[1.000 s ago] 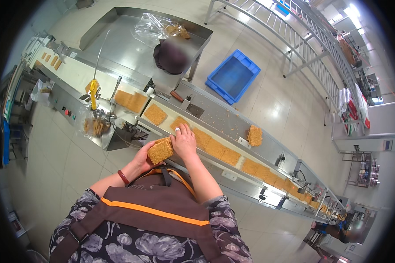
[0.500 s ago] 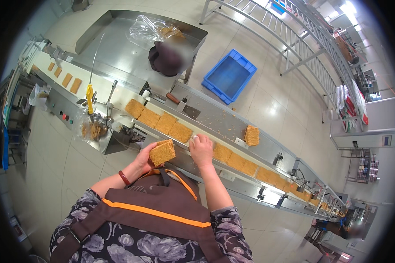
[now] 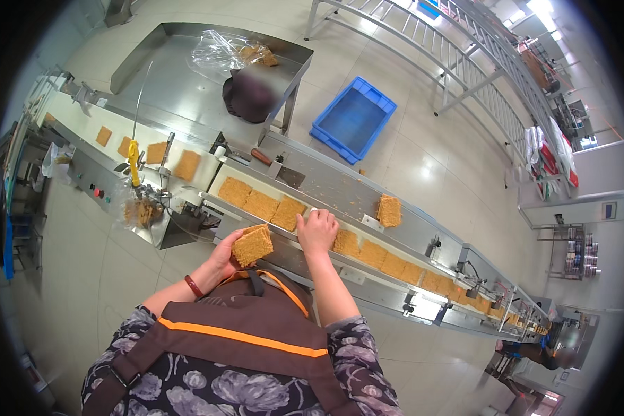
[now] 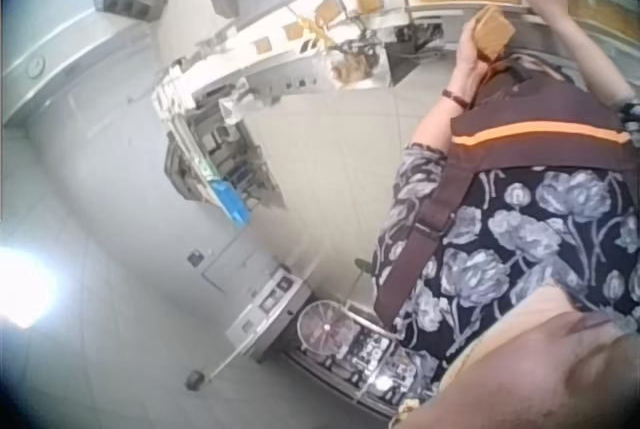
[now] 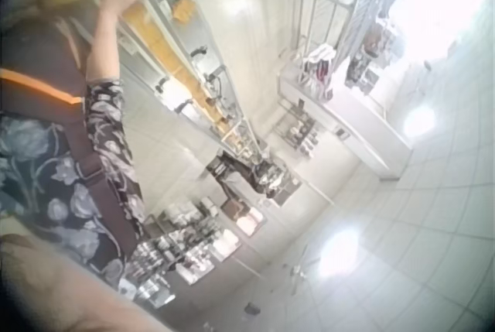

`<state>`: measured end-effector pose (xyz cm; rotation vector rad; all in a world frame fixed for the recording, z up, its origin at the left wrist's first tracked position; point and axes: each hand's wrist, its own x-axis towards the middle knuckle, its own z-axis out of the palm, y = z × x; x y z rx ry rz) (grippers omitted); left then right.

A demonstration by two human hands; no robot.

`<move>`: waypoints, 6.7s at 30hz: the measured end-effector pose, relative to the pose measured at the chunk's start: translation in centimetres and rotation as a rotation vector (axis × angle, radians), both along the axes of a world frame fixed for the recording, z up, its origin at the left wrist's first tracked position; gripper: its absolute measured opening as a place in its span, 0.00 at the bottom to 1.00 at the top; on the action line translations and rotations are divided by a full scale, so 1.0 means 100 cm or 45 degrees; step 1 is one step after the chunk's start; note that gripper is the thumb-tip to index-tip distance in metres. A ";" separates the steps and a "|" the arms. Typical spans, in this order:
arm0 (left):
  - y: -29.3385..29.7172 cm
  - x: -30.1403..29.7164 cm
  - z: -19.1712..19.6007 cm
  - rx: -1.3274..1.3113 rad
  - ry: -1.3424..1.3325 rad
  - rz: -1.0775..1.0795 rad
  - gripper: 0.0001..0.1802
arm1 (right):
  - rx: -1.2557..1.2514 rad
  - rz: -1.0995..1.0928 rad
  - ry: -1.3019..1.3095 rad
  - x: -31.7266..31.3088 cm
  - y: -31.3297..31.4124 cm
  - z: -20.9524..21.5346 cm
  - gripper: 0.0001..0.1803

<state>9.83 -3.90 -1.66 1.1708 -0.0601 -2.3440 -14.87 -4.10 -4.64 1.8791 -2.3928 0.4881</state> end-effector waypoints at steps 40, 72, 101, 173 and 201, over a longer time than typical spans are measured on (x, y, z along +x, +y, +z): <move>0.021 -0.017 0.014 -0.092 0.029 -0.040 0.16 | 0.134 -0.618 -0.105 -0.018 0.013 -0.009 0.21; -0.016 -0.037 0.006 -0.334 -0.359 0.495 0.20 | 0.124 -0.245 -1.918 0.026 0.036 0.014 0.13; 0.009 -0.078 0.004 -0.148 -0.277 0.054 0.16 | -0.201 -0.656 -1.567 -0.074 0.090 -0.014 0.09; 0.023 -0.089 0.009 -0.004 0.052 -0.047 0.26 | 0.347 -0.006 -1.196 -0.005 0.100 0.038 0.24; 0.032 0.008 0.007 -0.001 -0.075 0.306 0.25 | 0.158 0.458 -0.921 0.073 -0.019 0.030 0.10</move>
